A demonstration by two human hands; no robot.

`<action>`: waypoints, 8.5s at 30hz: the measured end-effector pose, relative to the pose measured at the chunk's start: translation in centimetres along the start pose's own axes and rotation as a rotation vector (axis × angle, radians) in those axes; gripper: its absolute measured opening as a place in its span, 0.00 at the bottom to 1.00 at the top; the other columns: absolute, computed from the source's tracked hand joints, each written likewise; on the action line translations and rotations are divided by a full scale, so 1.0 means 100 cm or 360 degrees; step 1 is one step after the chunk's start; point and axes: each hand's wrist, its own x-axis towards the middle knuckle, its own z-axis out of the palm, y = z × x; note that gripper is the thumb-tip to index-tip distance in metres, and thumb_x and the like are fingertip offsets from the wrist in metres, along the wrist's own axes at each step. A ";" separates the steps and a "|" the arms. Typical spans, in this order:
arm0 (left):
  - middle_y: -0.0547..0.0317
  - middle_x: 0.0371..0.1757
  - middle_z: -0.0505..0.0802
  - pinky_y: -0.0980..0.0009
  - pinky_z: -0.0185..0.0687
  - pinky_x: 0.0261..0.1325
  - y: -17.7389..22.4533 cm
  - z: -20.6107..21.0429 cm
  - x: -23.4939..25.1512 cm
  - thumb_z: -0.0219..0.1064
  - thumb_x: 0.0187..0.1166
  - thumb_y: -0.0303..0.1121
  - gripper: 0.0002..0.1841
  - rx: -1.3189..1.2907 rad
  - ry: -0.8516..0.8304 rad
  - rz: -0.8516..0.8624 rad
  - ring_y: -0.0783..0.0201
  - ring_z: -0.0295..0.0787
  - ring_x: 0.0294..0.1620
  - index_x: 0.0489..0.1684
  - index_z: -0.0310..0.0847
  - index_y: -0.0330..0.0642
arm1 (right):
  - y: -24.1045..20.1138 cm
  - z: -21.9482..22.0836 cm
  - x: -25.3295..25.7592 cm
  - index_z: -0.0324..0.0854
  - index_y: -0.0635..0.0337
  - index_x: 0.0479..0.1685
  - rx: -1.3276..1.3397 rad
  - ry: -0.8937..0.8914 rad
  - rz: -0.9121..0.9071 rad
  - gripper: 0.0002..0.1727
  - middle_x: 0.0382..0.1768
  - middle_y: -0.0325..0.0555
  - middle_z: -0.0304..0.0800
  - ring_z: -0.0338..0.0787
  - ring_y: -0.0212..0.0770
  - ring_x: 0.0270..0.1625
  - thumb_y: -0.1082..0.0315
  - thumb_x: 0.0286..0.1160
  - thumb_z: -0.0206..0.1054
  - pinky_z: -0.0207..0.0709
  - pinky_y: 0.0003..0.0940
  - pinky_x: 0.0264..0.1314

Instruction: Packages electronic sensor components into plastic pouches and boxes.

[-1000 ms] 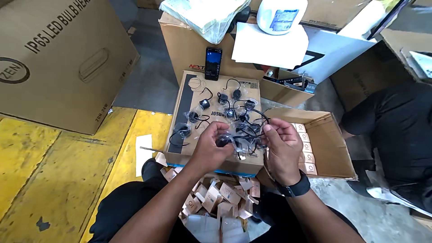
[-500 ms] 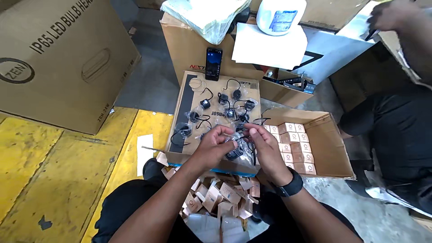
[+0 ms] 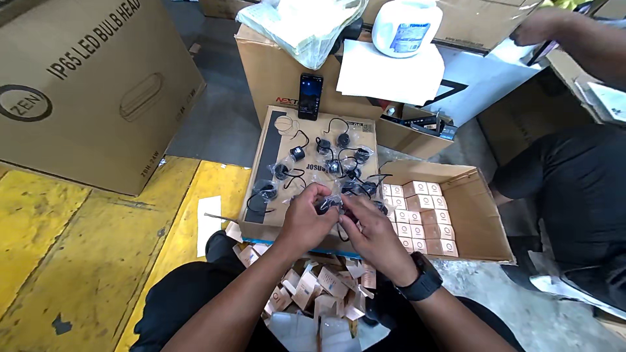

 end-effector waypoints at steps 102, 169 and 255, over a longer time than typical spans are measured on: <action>0.53 0.53 0.94 0.68 0.91 0.59 -0.004 -0.011 -0.001 0.67 0.80 0.24 0.08 -0.0156 -0.0286 0.0641 0.64 0.93 0.52 0.49 0.90 0.33 | -0.005 -0.015 0.006 0.74 0.56 0.62 0.0902 -0.0449 0.0573 0.26 0.38 0.38 0.86 0.84 0.30 0.32 0.45 0.78 0.68 0.80 0.27 0.35; 0.60 0.73 0.85 0.59 0.86 0.68 -0.004 0.003 -0.007 0.80 0.69 0.52 0.36 0.0641 -0.0022 0.0668 0.65 0.85 0.68 0.79 0.76 0.51 | 0.000 -0.010 0.013 0.75 0.60 0.61 0.1993 -0.0135 0.0840 0.23 0.44 0.53 0.89 0.89 0.37 0.31 0.49 0.91 0.48 0.85 0.28 0.30; 0.34 0.61 0.91 0.25 0.76 0.62 -0.171 0.049 -0.039 0.70 0.78 0.50 0.31 0.1894 -0.1488 -0.0203 0.30 0.86 0.64 0.76 0.77 0.44 | -0.007 -0.136 -0.013 0.76 0.54 0.68 0.2047 0.0562 0.0253 0.19 0.58 0.51 0.88 0.93 0.39 0.44 0.53 0.91 0.57 0.90 0.29 0.42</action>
